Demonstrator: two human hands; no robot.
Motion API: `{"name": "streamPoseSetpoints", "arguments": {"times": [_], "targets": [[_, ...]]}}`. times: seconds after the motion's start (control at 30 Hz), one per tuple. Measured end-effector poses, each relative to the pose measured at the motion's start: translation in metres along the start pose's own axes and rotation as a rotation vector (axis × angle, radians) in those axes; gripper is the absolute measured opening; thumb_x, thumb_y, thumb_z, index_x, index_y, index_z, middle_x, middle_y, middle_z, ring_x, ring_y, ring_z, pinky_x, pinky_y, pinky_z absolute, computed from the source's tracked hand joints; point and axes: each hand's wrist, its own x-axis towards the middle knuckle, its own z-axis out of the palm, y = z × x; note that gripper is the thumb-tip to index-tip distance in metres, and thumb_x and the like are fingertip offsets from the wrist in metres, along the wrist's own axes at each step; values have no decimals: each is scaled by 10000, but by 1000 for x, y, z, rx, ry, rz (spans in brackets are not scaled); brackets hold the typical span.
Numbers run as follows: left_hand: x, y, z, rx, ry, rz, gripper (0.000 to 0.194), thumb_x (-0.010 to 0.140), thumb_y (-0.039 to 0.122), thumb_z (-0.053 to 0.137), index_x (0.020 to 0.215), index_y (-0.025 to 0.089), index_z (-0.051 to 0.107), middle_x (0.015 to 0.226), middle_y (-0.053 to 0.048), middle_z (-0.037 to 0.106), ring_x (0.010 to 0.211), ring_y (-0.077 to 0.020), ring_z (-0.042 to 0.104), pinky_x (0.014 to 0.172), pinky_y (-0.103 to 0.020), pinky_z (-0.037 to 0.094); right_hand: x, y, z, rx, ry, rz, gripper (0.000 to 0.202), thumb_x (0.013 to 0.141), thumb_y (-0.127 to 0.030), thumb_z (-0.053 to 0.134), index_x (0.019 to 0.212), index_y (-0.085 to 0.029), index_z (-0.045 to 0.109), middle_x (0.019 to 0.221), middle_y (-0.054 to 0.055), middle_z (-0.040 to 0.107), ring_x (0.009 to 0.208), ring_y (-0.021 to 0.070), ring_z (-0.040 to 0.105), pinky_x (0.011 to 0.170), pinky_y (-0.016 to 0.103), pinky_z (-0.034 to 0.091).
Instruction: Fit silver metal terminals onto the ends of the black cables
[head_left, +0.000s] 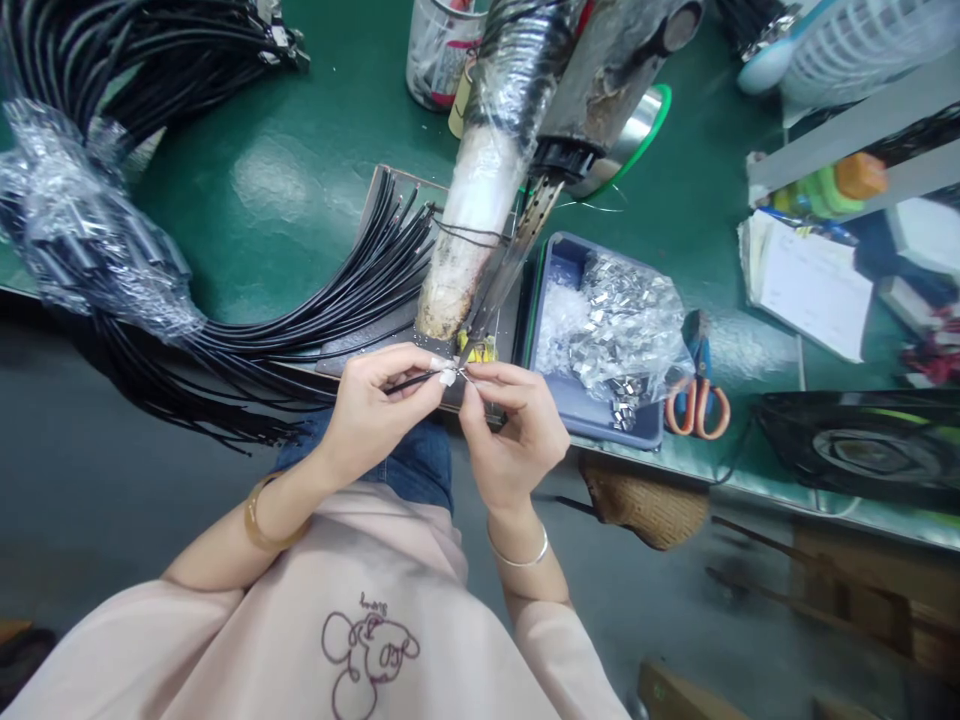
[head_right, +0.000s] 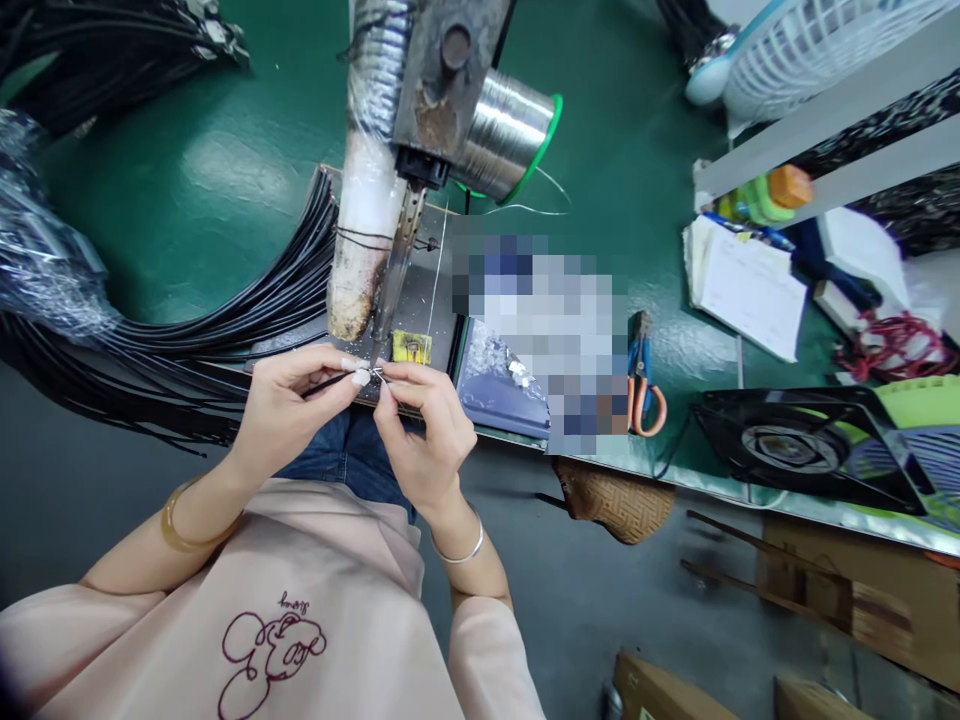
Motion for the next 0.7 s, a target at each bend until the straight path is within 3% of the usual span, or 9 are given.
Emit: {"name": "streamPoseSetpoints", "arguments": {"times": [0.37,0.6,0.7], "targets": [[0,5,-1,-3,22,-16,46,752,157,727,752,155,773,745,-33,748,655,-121,676,551,-172,552,2,-3,-2,-31,-7,-37,215,851,-53,711,902,-247,635,969,23,782,885,176,762,743,318,650],[-4,4,-4,50,-68,-21,53,767,154,685,740,151,731,654,-7,669,569,-93,567,497,-173,458,-3,-6,-5,-1,-47,-38,242,846,-34,702,916,-243,602,973,37,794,881,176,786,727,290,657],[-4,8,-5,45,-160,-64,54,763,156,654,710,151,659,608,26,579,549,-75,480,503,-171,409,-1,-6,-11,42,-92,0,205,878,-61,688,920,-249,619,945,17,794,862,169,785,726,288,649]]}}
